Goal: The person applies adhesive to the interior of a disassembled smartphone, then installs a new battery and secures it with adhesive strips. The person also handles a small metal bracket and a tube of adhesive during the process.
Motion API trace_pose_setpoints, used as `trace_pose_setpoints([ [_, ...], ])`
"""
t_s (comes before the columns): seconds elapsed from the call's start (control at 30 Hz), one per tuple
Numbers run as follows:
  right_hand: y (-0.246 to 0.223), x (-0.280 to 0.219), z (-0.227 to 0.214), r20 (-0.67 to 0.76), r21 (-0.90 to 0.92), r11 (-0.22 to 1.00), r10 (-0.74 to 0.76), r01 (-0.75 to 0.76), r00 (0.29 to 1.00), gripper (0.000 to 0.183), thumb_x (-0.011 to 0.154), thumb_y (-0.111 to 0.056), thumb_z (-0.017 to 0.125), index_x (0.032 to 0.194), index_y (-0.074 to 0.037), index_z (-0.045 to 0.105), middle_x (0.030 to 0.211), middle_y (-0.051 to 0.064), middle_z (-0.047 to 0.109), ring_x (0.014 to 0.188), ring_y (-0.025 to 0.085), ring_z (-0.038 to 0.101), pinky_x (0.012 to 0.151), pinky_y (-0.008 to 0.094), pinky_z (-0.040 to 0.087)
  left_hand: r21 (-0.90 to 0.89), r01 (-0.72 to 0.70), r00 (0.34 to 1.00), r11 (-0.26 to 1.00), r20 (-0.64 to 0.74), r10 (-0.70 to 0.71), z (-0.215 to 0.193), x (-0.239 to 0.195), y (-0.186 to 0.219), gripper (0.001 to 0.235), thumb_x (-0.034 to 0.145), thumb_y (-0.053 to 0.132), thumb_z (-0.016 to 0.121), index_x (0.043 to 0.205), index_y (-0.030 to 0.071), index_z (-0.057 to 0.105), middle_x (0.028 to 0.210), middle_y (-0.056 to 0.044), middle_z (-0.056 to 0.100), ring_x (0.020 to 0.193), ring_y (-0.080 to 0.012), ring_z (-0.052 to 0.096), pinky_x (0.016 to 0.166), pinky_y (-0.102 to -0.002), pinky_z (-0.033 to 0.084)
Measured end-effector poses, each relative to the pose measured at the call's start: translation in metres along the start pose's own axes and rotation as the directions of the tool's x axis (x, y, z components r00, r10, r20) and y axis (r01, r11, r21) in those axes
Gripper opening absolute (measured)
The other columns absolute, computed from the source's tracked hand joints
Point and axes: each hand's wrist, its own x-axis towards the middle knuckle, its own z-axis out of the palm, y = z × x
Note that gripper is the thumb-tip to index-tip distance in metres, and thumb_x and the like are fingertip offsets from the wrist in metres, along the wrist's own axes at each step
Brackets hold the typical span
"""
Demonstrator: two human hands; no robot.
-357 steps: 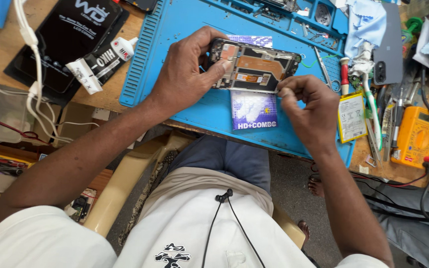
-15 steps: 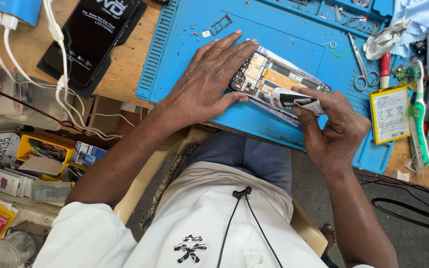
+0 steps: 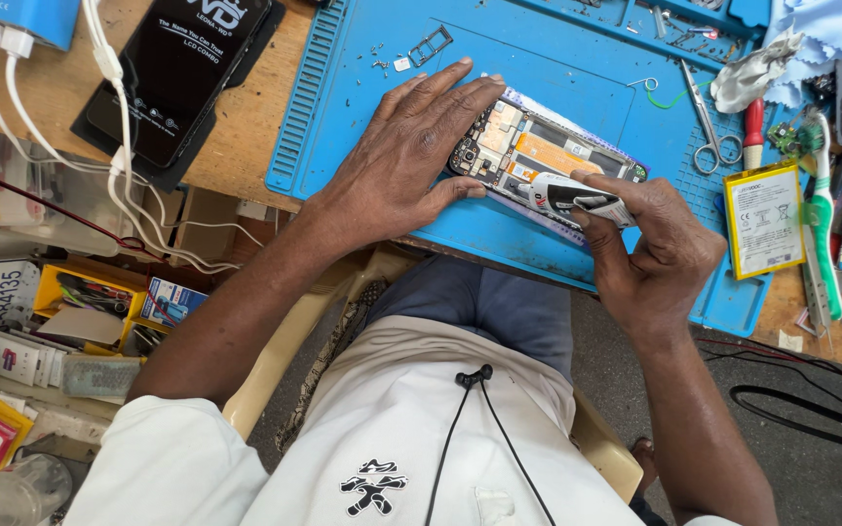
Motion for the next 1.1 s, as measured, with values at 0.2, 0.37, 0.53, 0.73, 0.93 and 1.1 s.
trace_pose_setpoints([
  [0.2, -0.001, -0.002, -0.003, 0.002, -0.01, 1.0, 0.012, -0.012, 1.0, 0.027, 0.102, -0.008, 0.086, 0.126, -0.007, 0.074, 0.082, 0.004, 0.064, 0.063, 0.007, 0.045, 0.053, 0.027, 0.028, 0.008, 0.003, 1.0, 1.0, 0.0, -0.003, -0.002, 0.0, 0.002, 0.093, 0.09, 0.04, 0.081, 0.161, 0.013, 0.028, 0.165, -0.011, 0.039, 0.156, -0.0308, 0.027, 0.129, -0.055, 0.02],
  [0.37, 0.0, -0.004, -0.007, 0.005, -0.015, 0.999, 0.03, -0.03, 1.0, 0.025, 0.102, -0.007, 0.086, 0.124, -0.006, 0.074, 0.081, 0.004, 0.064, 0.062, 0.007, 0.044, 0.051, 0.028, 0.027, 0.007, 0.008, 1.0, 1.0, 0.01, -0.008, -0.004, 0.001, 0.004, 0.092, 0.09, 0.039, 0.081, 0.161, 0.013, 0.028, 0.165, -0.01, 0.039, 0.156, -0.0308, 0.027, 0.129, -0.054, 0.019],
  [0.53, 0.003, -0.005, -0.01, -0.008, -0.015, 1.0, 0.026, -0.026, 1.0, 0.028, 0.102, -0.007, 0.085, 0.128, -0.008, 0.075, 0.082, 0.004, 0.065, 0.062, 0.006, 0.047, 0.049, 0.027, 0.027, 0.007, 0.027, 0.999, 1.0, 0.026, -0.027, -0.006, 0.002, 0.006, 0.093, 0.089, 0.039, 0.081, 0.161, 0.012, 0.029, 0.165, -0.01, 0.039, 0.156, -0.0312, 0.027, 0.129, -0.054, 0.019],
  [0.73, 0.003, -0.009, -0.018, -0.018, 0.025, 0.999, 0.03, -0.03, 0.999, 0.023, 0.104, -0.01, 0.083, 0.125, -0.008, 0.074, 0.087, 0.004, 0.068, 0.068, 0.006, 0.052, 0.051, 0.026, 0.03, 0.005, 0.043, 0.998, 0.999, 0.043, -0.043, -0.007, 0.003, 0.007, 0.093, 0.089, 0.039, 0.081, 0.161, 0.012, 0.029, 0.165, -0.011, 0.039, 0.156, -0.0317, 0.027, 0.129, -0.054, 0.018],
  [0.93, 0.003, -0.015, -0.025, -0.016, -0.059, 0.997, 0.041, -0.042, 0.999, 0.027, 0.102, -0.01, 0.085, 0.127, -0.008, 0.076, 0.083, 0.004, 0.068, 0.062, 0.006, 0.048, 0.048, 0.026, 0.026, 0.0, 0.039, 0.998, 0.999, 0.052, -0.039, -0.01, 0.005, 0.008, 0.091, 0.09, 0.038, 0.08, 0.161, 0.011, 0.03, 0.165, -0.012, 0.039, 0.155, -0.0327, 0.027, 0.128, -0.055, 0.017],
  [1.1, 0.007, -0.02, -0.03, -0.032, -0.045, 0.996, 0.076, -0.077, 0.997, 0.023, 0.103, -0.011, 0.084, 0.124, -0.007, 0.076, 0.089, 0.005, 0.072, 0.062, 0.005, 0.051, 0.047, 0.024, 0.028, 0.001, 0.049, 0.997, 0.999, 0.061, -0.049, -0.011, 0.004, 0.01, 0.09, 0.091, 0.039, 0.081, 0.161, 0.01, 0.031, 0.164, -0.014, 0.039, 0.156, -0.0332, 0.027, 0.128, -0.054, 0.018],
])
